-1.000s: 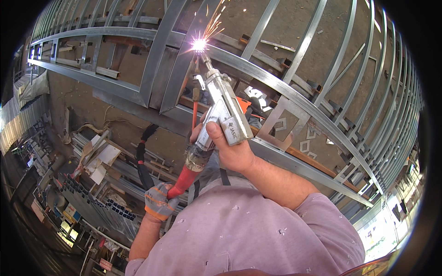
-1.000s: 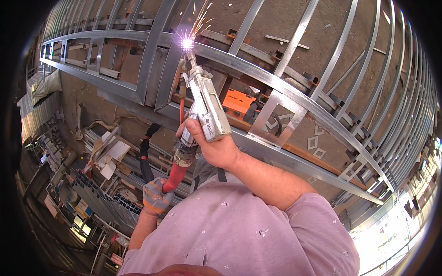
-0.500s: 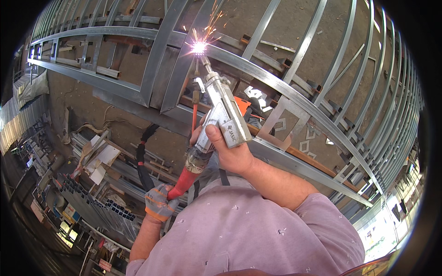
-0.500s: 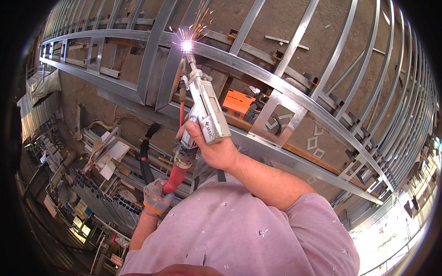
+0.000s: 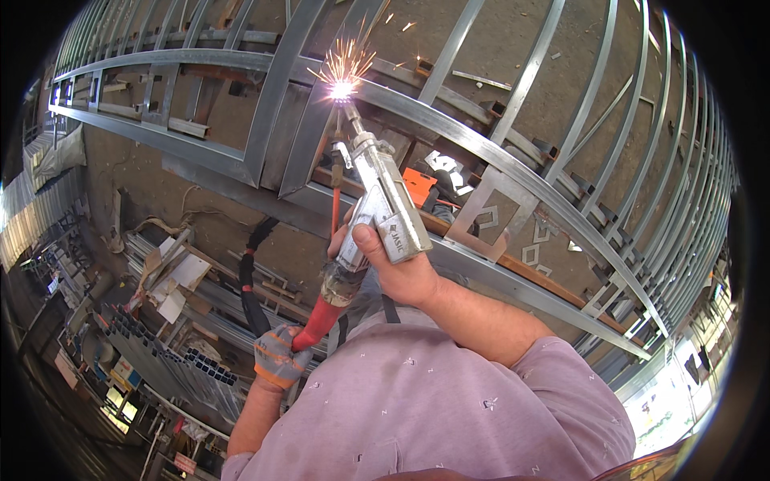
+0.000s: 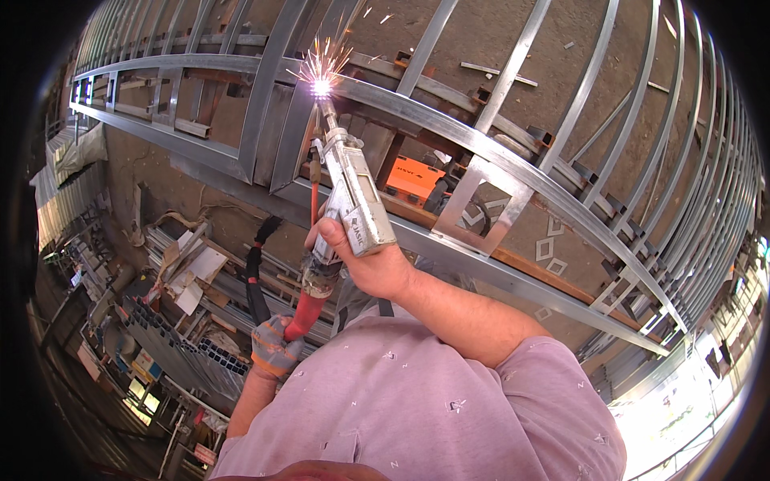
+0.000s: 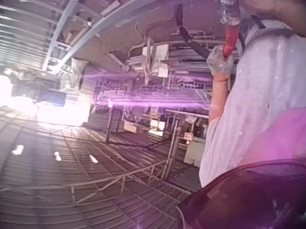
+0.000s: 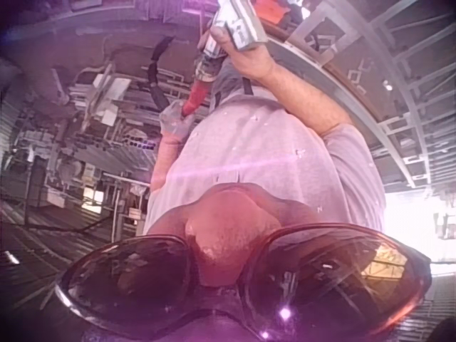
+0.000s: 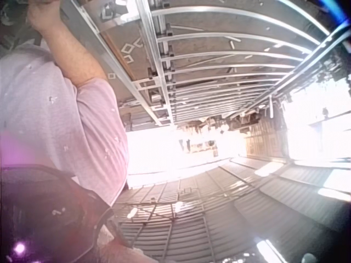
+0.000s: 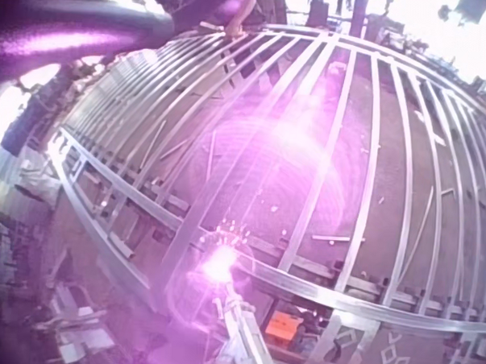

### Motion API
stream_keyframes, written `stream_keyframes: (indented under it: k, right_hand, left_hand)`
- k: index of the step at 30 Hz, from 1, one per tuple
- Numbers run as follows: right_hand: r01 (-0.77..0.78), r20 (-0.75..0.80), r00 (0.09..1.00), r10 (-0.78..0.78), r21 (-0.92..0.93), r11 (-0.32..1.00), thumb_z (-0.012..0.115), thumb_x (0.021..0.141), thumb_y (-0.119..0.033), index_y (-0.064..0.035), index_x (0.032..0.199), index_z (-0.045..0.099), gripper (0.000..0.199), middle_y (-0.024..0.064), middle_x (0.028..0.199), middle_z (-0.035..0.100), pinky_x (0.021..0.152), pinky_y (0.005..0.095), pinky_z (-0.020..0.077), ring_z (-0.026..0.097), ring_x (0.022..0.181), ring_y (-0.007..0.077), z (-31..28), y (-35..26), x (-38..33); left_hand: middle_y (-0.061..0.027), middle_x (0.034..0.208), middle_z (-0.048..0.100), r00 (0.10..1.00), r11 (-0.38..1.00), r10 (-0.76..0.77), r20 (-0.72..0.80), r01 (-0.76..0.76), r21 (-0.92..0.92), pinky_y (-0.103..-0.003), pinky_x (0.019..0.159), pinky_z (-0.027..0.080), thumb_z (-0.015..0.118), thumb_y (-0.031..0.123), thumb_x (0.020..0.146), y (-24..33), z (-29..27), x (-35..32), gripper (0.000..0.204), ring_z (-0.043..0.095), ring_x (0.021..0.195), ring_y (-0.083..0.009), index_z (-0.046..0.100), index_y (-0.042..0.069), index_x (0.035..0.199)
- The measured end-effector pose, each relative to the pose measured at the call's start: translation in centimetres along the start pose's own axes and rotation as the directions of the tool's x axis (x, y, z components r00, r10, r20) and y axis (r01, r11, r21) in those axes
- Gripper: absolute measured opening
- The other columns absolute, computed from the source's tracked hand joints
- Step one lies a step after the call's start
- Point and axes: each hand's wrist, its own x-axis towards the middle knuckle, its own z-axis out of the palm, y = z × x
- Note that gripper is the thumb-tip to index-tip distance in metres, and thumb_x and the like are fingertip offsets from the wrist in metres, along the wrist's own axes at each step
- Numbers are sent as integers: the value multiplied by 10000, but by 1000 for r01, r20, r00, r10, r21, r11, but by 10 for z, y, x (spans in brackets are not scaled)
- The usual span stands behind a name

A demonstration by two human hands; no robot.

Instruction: The person welds a metal frame using a handheld welding torch, creating bright sparks at the joints. They reposition the torch and adjust their grip to weld different sections of the frame.

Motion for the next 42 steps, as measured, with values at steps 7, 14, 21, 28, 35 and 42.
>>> stream_keyframes:
  k: [7,14,21,28,35,42]
  right_hand:
    - [1,-11,1000,-1,62,998,619,1219,-350,-31,1376,597,357,37,1082,736,903,326,571,660,1008,132,5,-4,-8]
    - [3,6,1000,-3,60,998,593,1218,-291,-9,1474,511,390,127,1124,770,986,374,581,726,1101,189,3,-15,-11]
    - [26,-32,999,-25,33,999,575,1226,-305,-10,1457,528,378,129,1117,770,970,376,596,739,1084,193,-6,-20,2]
    - [32,-41,999,-32,-12,999,568,1231,-339,-7,1445,538,396,126,1110,770,947,372,605,742,1061,194,-10,-17,11]
    - [7,-24,1000,-8,-68,998,566,1233,-343,-8,1435,543,391,113,1100,773,935,368,606,739,1052,190,-10,-18,14]
    - [17,-16,1000,-18,-104,994,571,1233,-352,-12,1366,605,367,93,1097,773,917,361,597,728,1038,176,-9,-23,16]
  left_hand:
    - [-83,943,766,999,999,19,28,-20,31,-506,740,606,801,138,757,2,-1,-7,314,739,828,-384,708,124,1057]
    - [-107,929,748,997,999,26,70,-28,34,-506,724,601,795,141,746,6,-1,-5,318,732,812,-390,719,110,1054]
    - [-117,853,698,997,997,73,-39,-72,22,-503,681,582,791,119,758,10,-3,22,256,709,761,-399,713,97,1001]
    - [-125,838,686,999,999,42,-22,-42,-18,-491,652,576,780,104,766,8,-2,31,216,697,729,-399,710,91,970]
    - [-124,864,712,999,999,30,-13,-30,-23,-487,668,592,777,102,762,3,0,30,224,719,755,-397,724,104,980]
    - [-116,877,732,1000,999,-9,13,10,-51,-479,685,606,781,111,782,5,1,30,201,742,774,-383,731,106,977]
